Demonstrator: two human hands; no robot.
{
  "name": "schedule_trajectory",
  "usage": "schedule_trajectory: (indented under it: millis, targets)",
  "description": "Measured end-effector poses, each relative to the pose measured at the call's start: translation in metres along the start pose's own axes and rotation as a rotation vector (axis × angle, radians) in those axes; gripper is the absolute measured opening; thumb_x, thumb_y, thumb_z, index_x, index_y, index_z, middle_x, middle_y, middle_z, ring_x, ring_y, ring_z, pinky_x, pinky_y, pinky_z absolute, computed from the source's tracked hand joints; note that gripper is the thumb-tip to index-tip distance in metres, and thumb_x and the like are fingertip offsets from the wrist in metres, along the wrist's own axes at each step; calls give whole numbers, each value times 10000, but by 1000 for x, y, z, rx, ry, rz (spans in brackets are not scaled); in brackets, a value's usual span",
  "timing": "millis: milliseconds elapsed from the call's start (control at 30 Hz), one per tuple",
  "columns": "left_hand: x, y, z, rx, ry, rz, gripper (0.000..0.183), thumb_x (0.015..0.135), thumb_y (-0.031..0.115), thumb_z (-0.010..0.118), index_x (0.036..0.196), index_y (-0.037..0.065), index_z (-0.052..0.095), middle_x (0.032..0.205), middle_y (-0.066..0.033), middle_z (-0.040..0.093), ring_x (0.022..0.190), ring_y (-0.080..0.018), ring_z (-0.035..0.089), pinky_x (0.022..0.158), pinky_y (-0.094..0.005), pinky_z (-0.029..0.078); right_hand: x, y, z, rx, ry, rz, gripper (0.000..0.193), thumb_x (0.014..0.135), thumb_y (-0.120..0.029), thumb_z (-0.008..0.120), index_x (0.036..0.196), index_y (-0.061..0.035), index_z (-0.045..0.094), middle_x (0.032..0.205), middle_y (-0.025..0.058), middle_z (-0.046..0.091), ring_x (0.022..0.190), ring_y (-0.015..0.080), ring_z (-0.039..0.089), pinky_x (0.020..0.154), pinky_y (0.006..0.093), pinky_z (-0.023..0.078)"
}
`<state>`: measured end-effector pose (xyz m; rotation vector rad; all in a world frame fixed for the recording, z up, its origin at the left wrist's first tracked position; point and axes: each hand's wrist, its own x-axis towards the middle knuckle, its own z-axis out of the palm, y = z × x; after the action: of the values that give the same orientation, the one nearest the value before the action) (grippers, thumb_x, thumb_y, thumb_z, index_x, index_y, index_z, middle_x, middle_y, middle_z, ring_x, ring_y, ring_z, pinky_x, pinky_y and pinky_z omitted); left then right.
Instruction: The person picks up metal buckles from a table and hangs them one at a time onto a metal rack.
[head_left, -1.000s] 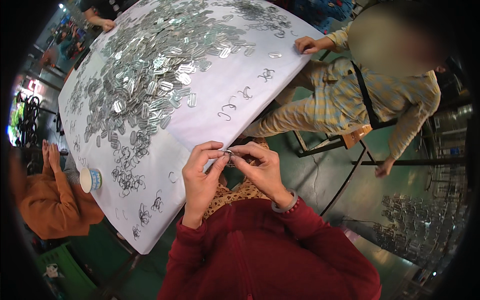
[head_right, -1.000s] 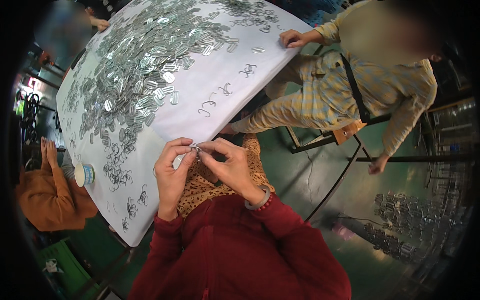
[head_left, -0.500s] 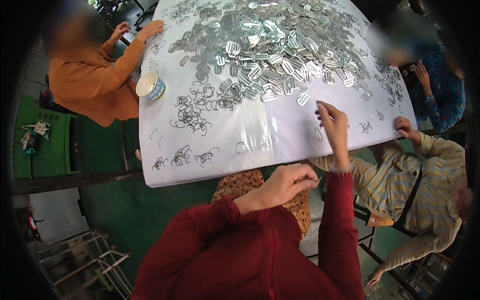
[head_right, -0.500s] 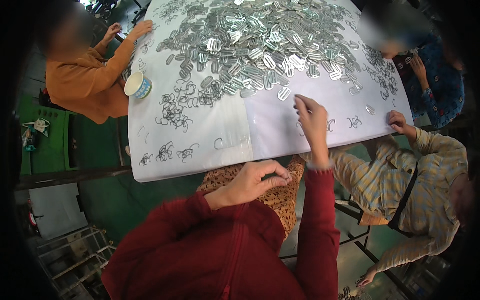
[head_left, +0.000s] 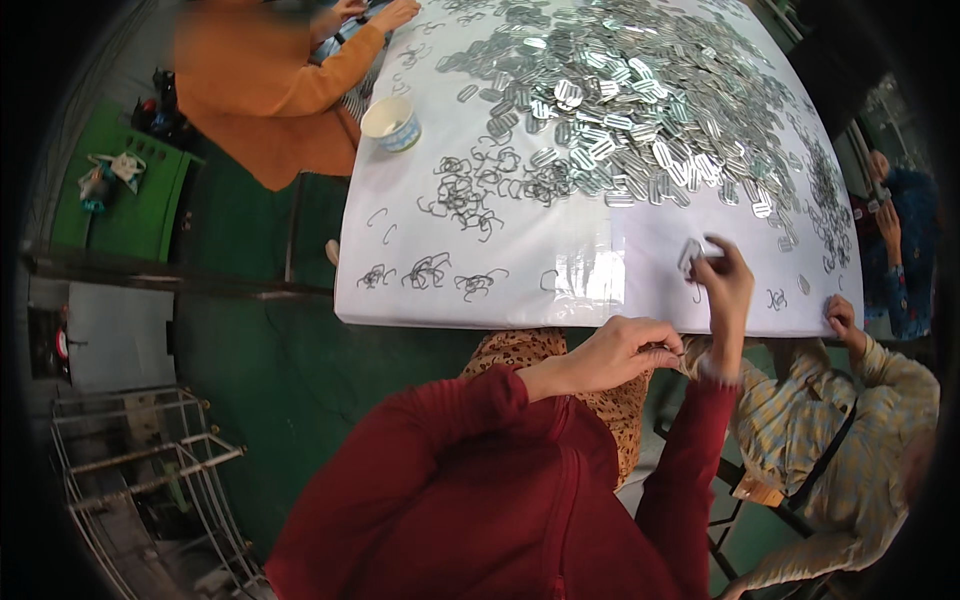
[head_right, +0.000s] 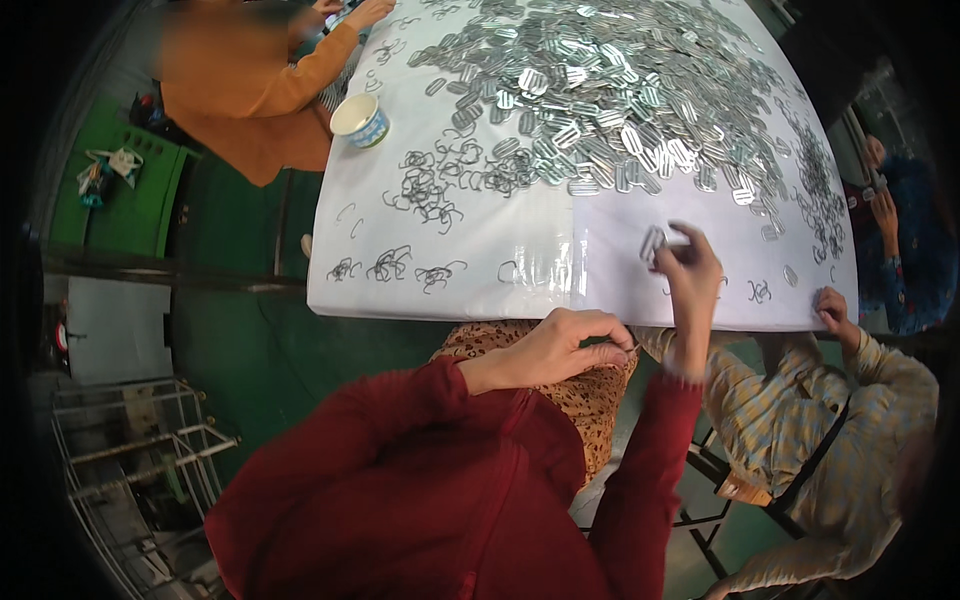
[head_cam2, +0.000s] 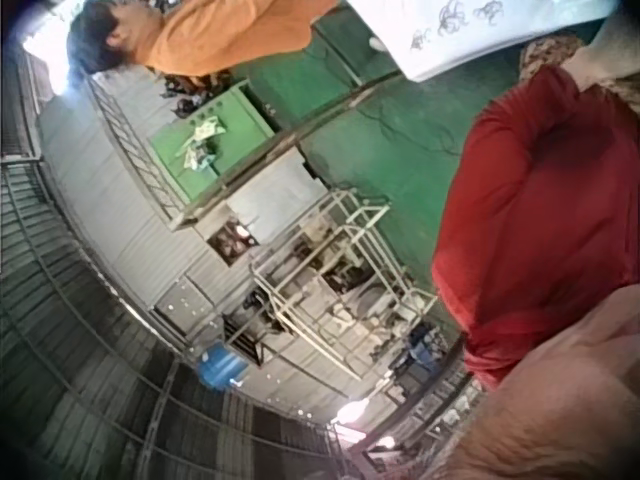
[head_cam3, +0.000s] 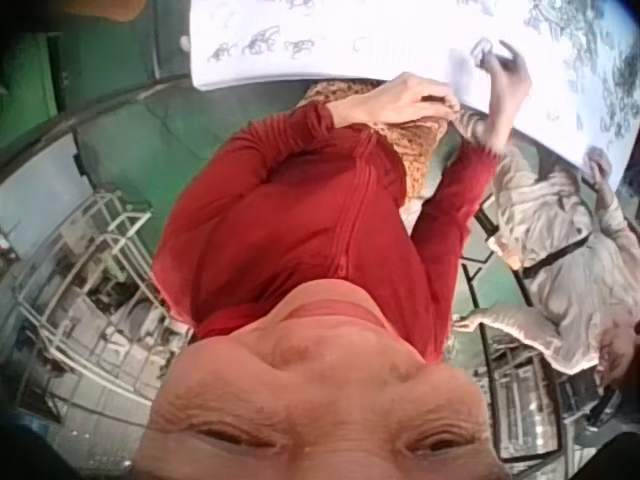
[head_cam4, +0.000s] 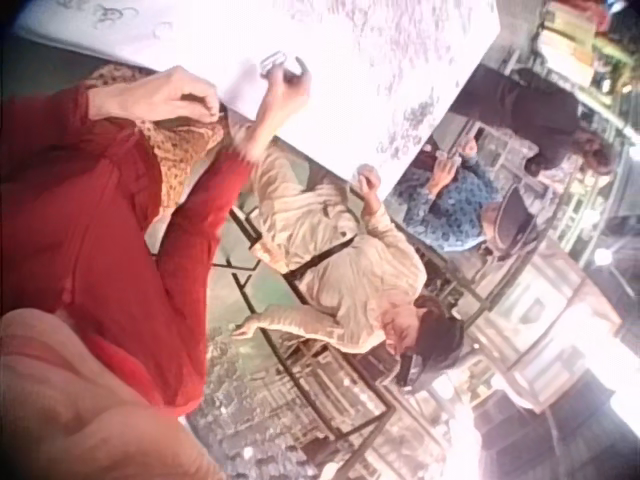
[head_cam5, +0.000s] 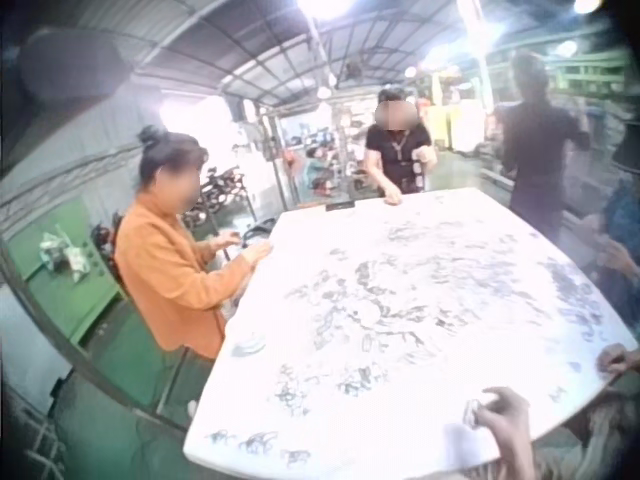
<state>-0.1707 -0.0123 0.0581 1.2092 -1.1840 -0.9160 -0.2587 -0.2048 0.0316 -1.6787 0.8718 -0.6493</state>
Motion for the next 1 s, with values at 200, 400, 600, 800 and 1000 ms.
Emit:
schedule_trajectory:
  millis: [200,400,600,800,1000]
  targets:
    - [13,-1,-4,13,37,-60,151,842,120,639,927,1,603,813,-110,662,760,-179,651,682,-288,491,-113,-66,8,-96,248,-117,227,781,66,618,1008,60,634,809,53,619,740,97,590,656,213,478]
    - [22,4,10,175,63,8,148,829,136,647,896,12,603,771,-136,637,731,-254,637,652,-342,475,-122,-57,12,4,386,-276,225,788,106,591,1008,67,619,860,52,612,774,101,579,688,209,469]
    - [4,-27,-23,289,220,-86,556,761,213,732,1234,67,479,1141,-106,599,1010,-205,587,866,-316,455,-128,-46,7,293,349,-75,200,791,96,599,989,74,615,826,69,629,700,100,580,637,214,476]
    - [18,-69,-181,1032,603,-332,165,797,178,644,872,34,674,884,-143,645,797,-311,622,703,-411,483,-135,-38,-1,368,312,-66,196,775,102,608,965,54,617,818,61,621,689,102,583,623,219,486]
    - [21,-92,-196,1211,572,-338,130,814,123,592,839,13,656,849,-172,630,795,-335,615,704,-421,477,-137,-37,-3,368,330,-37,200,770,110,605,960,51,619,829,50,615,726,96,582,637,209,490]
